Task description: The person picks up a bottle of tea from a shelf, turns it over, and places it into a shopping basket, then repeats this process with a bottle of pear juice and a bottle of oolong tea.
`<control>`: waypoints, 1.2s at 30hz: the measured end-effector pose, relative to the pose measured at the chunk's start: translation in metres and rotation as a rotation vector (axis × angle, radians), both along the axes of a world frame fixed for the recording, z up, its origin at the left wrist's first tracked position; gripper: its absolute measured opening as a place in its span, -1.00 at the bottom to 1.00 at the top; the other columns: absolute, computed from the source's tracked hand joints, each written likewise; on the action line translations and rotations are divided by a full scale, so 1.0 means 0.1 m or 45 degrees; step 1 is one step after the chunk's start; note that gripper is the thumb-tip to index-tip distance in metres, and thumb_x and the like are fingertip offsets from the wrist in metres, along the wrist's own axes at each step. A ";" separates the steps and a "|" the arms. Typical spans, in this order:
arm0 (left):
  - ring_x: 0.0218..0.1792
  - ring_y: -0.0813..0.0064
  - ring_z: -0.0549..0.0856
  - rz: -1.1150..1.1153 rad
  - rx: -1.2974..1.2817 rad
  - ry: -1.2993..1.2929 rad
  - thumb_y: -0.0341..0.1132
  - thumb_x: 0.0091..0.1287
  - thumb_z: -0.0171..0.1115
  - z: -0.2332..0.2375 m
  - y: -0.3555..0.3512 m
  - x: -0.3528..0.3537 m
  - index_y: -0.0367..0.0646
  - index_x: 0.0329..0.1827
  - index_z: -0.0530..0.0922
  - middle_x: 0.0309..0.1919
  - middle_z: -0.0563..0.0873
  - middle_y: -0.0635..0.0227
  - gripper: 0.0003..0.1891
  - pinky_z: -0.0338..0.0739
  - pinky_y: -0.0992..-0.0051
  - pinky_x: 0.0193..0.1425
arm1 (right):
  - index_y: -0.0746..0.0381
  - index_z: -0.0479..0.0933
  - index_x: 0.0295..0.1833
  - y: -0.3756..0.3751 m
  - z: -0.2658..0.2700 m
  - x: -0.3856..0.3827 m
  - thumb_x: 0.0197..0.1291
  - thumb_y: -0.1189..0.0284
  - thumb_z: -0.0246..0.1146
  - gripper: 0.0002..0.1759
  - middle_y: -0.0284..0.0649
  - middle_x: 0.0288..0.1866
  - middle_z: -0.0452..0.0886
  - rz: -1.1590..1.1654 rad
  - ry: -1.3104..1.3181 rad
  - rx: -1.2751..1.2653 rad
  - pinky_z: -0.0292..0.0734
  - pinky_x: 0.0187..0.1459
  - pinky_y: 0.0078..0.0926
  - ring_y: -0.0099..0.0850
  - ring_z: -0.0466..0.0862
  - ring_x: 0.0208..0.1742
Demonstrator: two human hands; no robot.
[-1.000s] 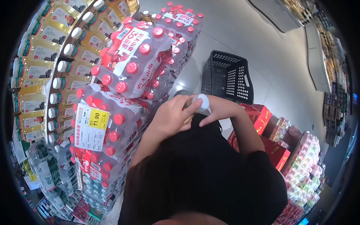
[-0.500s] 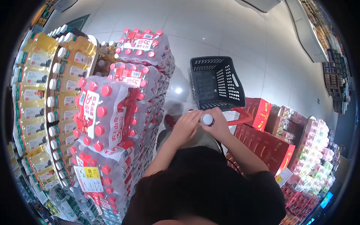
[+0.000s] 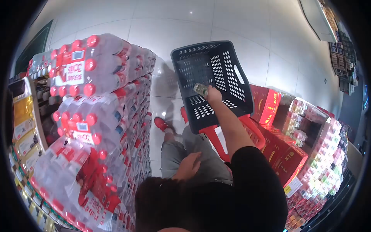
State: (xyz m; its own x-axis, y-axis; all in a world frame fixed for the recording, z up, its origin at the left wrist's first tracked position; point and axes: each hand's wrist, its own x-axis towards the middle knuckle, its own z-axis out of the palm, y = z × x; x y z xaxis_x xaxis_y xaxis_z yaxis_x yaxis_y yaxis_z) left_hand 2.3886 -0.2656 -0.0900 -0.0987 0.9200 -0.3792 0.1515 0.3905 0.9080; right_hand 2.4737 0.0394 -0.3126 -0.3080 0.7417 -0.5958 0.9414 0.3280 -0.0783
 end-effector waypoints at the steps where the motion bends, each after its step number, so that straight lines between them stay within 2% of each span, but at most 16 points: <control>1: 0.06 0.13 0.59 -0.016 -0.123 -0.148 -0.39 0.17 0.23 -0.04 -0.03 -0.03 -0.27 0.19 0.42 0.02 0.58 0.04 -0.52 0.46 0.26 0.12 | 0.23 0.40 -0.13 -0.07 -0.26 -0.01 -0.09 0.29 0.38 -0.56 -0.03 -0.23 0.62 -0.029 0.010 0.032 0.56 -0.11 -0.17 -0.07 0.65 -0.16; 5: 0.01 0.14 0.61 0.180 -0.172 -0.112 -0.33 0.14 0.29 -0.32 -0.04 -0.13 -0.26 0.20 0.40 0.00 0.58 0.06 -0.47 0.48 0.25 0.08 | 0.24 0.45 -0.13 -0.26 -1.12 -0.08 -0.02 0.25 0.31 -0.61 -0.05 -0.23 0.65 -0.049 -0.025 -0.010 0.59 -0.14 -0.16 -0.08 0.67 -0.19; 9: 0.00 0.14 0.61 0.245 -0.244 -0.126 -0.31 0.14 0.30 -0.50 0.04 -0.20 -0.26 0.19 0.41 -0.01 0.57 0.06 -0.46 0.48 0.25 0.08 | 0.22 0.50 -0.06 -0.39 -1.79 -0.13 0.08 0.20 0.24 -0.62 -0.09 -0.22 0.68 0.063 -0.213 -0.204 0.60 -0.16 -0.22 -0.15 0.70 -0.17; 13: -0.02 0.13 0.61 0.246 -0.286 -0.145 -0.30 0.13 0.31 -0.61 0.11 -0.23 -0.26 0.19 0.41 -0.01 0.57 0.06 -0.46 0.48 0.24 0.07 | 0.21 0.50 -0.03 -0.57 -2.02 -0.28 0.08 0.19 0.24 -0.60 -0.09 -0.20 0.68 0.010 -0.187 -0.271 0.60 -0.15 -0.22 -0.14 0.70 -0.15; 17: -0.03 0.13 0.61 0.228 -0.305 -0.157 -0.29 0.13 0.32 -0.64 0.19 -0.21 -0.26 0.19 0.41 -0.01 0.57 0.06 -0.45 0.48 0.24 0.06 | 0.25 0.51 -0.03 -0.69 -2.24 -0.40 0.11 0.28 0.18 -0.64 -0.01 -0.14 0.67 -0.149 -0.174 -0.344 0.58 -0.07 -0.22 -0.13 0.69 -0.09; 21: -0.04 0.12 0.61 0.191 -0.263 -0.136 -0.27 0.12 0.32 -0.52 0.33 -0.20 -0.26 0.19 0.41 -0.02 0.57 0.06 -0.44 0.48 0.23 0.05 | 0.31 0.55 -0.01 -0.75 -2.34 -0.32 0.11 0.32 0.15 -0.62 0.05 -0.07 0.64 -0.057 -0.114 -0.362 0.54 0.04 -0.19 -0.08 0.66 -0.04; 24: -0.04 0.12 0.62 0.142 -0.179 -0.110 -0.26 0.12 0.33 -0.26 0.48 -0.14 -0.26 0.18 0.41 -0.02 0.56 0.06 -0.44 0.49 0.23 0.05 | 0.30 0.56 -0.02 -0.55 -1.67 -0.36 0.12 0.31 0.15 -0.63 0.05 -0.07 0.64 0.213 -0.098 -0.604 0.53 0.05 -0.19 -0.07 0.65 -0.01; 28: -0.06 0.11 0.62 0.005 0.087 -0.041 -0.25 0.11 0.34 0.31 0.84 0.01 -0.26 0.18 0.41 -0.02 0.56 0.06 -0.43 0.49 0.23 0.04 | 0.30 0.51 0.02 -0.23 -0.78 -0.18 0.08 0.30 0.16 -0.59 0.05 0.01 0.61 0.478 -0.050 -0.739 0.51 0.05 -0.16 -0.08 0.62 0.03; 30: -0.06 0.11 0.62 -0.094 0.248 0.018 -0.24 0.11 0.34 0.68 1.03 0.15 -0.26 0.18 0.41 -0.02 0.56 0.06 -0.43 0.49 0.22 0.03 | 0.31 0.54 -0.05 -0.07 -0.14 0.12 0.05 0.34 0.17 -0.64 0.05 -0.03 0.62 0.554 0.063 -0.627 0.52 0.03 -0.16 -0.10 0.63 0.02; 32: -0.07 0.11 0.62 -0.263 0.349 0.103 -0.24 0.11 0.35 0.99 1.18 0.38 -0.25 0.18 0.41 -0.03 0.56 0.06 -0.43 0.49 0.22 0.03 | 0.31 0.55 0.00 0.05 0.40 0.44 0.06 0.37 0.15 -0.61 0.03 -0.06 0.64 0.656 -0.011 -0.608 0.54 0.02 -0.20 -0.12 0.65 -0.01; 34: -0.07 0.11 0.62 -0.456 0.369 0.214 -0.23 0.11 0.35 1.14 1.25 0.66 -0.25 0.18 0.41 -0.03 0.56 0.06 -0.42 0.49 0.22 0.03 | 0.31 0.61 -0.12 0.14 1.29 0.73 0.04 0.38 0.13 -0.67 0.02 -0.16 0.67 0.746 -0.034 -0.607 0.56 -0.04 -0.18 -0.13 0.68 -0.09; 36: -0.11 0.06 0.62 -0.726 0.293 0.355 -0.17 0.07 0.38 1.09 1.27 0.98 -0.25 0.15 0.40 -0.03 0.54 0.05 -0.39 0.49 0.19 -0.01 | 0.27 0.66 -0.28 0.13 1.85 1.13 0.03 0.32 0.10 -0.70 0.00 -0.28 0.68 0.836 -0.143 -0.570 0.57 -0.10 -0.18 -0.12 0.69 -0.16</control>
State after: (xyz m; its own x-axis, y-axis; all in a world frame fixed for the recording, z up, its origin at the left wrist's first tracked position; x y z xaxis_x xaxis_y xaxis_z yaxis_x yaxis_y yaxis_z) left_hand 2.4865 -0.1383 0.0188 0.3601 0.9116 -0.1982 0.5176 -0.0185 0.8554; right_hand 2.5866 0.0520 -0.1277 -0.5188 0.1129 -0.8474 0.5772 0.7775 -0.2498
